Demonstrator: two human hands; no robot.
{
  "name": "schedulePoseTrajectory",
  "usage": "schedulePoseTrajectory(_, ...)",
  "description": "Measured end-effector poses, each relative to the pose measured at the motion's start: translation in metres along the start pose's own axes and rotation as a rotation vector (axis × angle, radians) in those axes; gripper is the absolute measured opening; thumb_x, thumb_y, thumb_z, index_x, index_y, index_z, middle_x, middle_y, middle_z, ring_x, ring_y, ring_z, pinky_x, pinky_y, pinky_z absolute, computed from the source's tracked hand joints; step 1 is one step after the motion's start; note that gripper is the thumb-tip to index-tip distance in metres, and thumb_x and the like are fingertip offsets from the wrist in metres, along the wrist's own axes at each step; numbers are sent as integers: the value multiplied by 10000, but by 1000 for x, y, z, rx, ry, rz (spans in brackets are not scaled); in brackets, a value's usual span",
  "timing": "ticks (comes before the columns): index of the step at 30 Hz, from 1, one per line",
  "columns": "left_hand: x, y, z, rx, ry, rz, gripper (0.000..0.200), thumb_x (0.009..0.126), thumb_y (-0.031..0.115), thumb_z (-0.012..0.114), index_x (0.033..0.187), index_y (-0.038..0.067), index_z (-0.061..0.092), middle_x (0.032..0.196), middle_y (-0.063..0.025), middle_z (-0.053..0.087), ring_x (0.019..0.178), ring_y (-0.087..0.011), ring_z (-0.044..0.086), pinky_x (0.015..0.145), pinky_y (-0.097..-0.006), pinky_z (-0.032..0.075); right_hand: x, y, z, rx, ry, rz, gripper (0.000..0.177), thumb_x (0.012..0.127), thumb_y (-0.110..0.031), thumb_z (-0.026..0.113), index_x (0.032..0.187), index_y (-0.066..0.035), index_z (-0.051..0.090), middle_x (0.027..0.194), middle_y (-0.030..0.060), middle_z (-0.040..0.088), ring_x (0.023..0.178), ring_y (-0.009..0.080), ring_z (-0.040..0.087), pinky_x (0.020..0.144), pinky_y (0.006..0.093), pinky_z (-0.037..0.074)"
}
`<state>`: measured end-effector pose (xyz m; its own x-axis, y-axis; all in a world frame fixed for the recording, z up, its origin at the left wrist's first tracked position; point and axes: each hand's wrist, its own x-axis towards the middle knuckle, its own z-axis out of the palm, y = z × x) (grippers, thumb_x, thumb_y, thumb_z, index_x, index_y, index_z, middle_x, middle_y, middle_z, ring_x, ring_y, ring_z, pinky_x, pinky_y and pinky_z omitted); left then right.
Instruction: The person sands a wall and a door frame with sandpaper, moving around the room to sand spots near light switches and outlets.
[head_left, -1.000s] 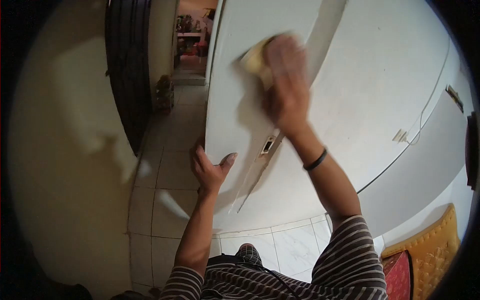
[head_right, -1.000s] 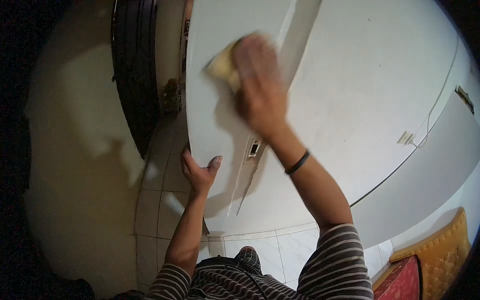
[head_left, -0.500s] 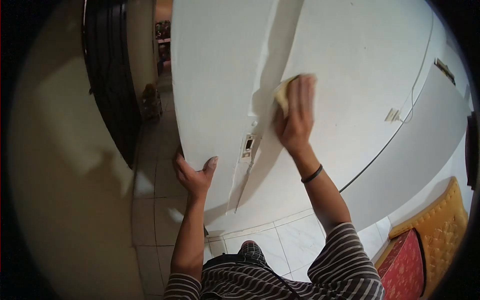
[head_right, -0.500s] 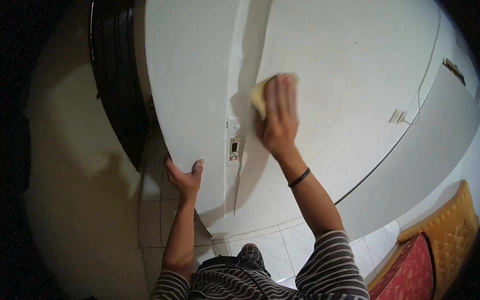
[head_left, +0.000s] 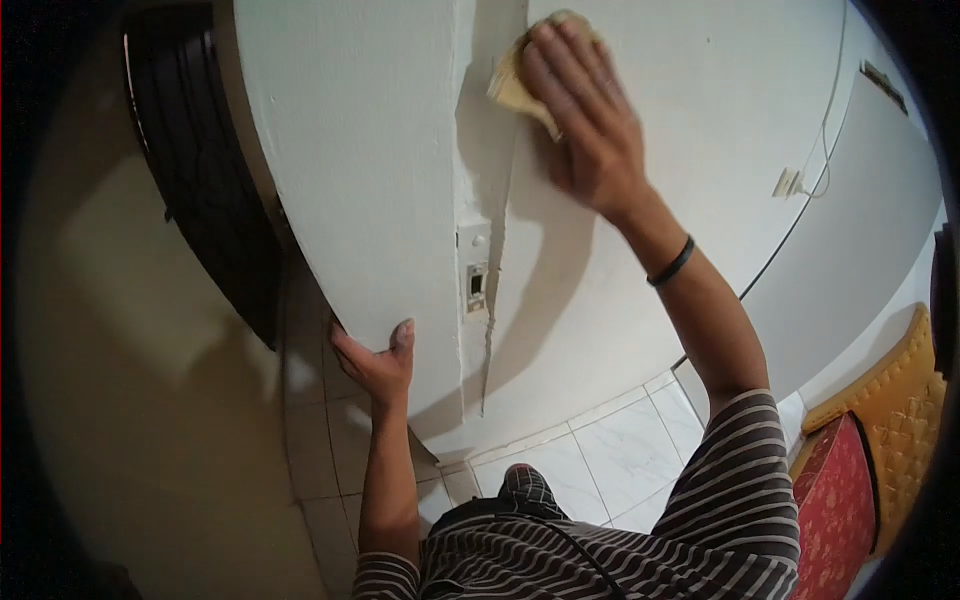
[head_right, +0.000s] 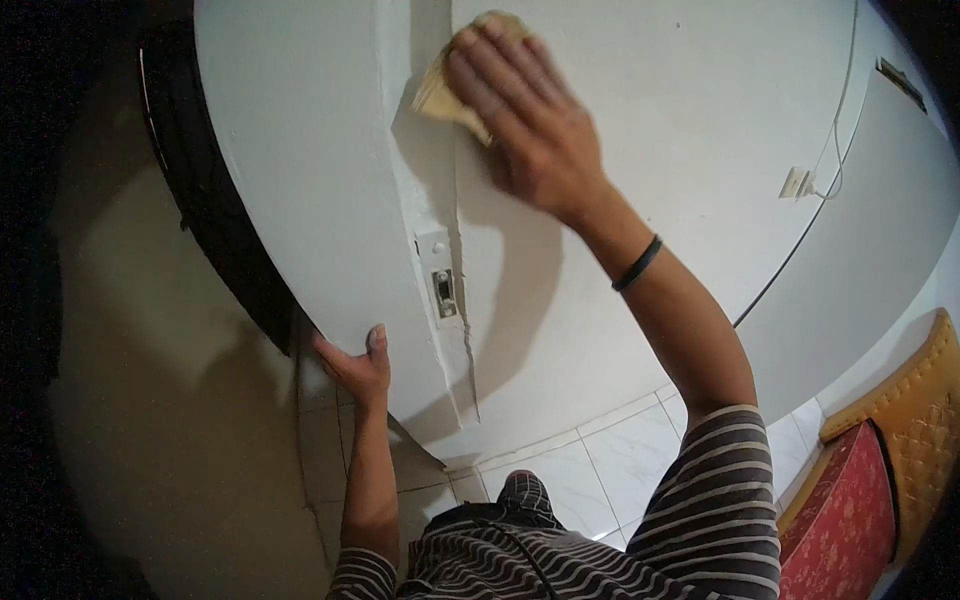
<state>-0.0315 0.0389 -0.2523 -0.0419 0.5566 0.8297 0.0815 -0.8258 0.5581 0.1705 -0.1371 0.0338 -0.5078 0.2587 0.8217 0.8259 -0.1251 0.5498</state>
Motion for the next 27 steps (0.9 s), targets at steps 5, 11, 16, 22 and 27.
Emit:
schedulePoseTrajectory(5,18,24,-3,56,68,103,1063,777,601,817,1441,-73,332,1306,-261,468,1148,-411,530,955,-510,455,-92,-56,-2,138,-489,-399,424,1036,-239,462,1414,-81,574,1561,58,472,1472,209,403,1252,373,301)
schedulePoseTrajectory(11,62,86,8,346,99,266,1278,754,698,757,1577,-74,155,1532,-314,233,1381,-450,312,1086,-586,314,-19,6,-7,67,-261,-295,460,951,-178,594,1409,-131,601,1529,62,520,1454,256,438,1243,496,296)
schedulePoseTrajectory(16,62,86,14,531,119,346,1313,751,827,643,1584,-75,176,1571,-342,176,1424,-464,246,1113,-609,256,-5,8,1,47,-127,-179,577,881,-187,670,1443,-117,562,1533,82,505,1455,257,434,1222,457,333)
schedulePoseTrajectory(22,63,96,14,542,98,309,1333,719,783,709,1577,-87,176,1582,-356,150,1422,-508,222,1109,-644,250,-63,-1,-7,201,-449,-541,513,981,-267,515,1471,-118,533,1518,55,530,1440,219,456,1248,416,306)
schedulePoseTrajectory(27,62,101,23,557,111,312,1385,676,696,792,1581,-92,100,1583,-383,99,1442,-552,169,1104,-678,240,0,66,-14,23,-9,-224,502,845,-53,674,1344,-69,626,1373,96,614,1240,292,585,1063,452,453)
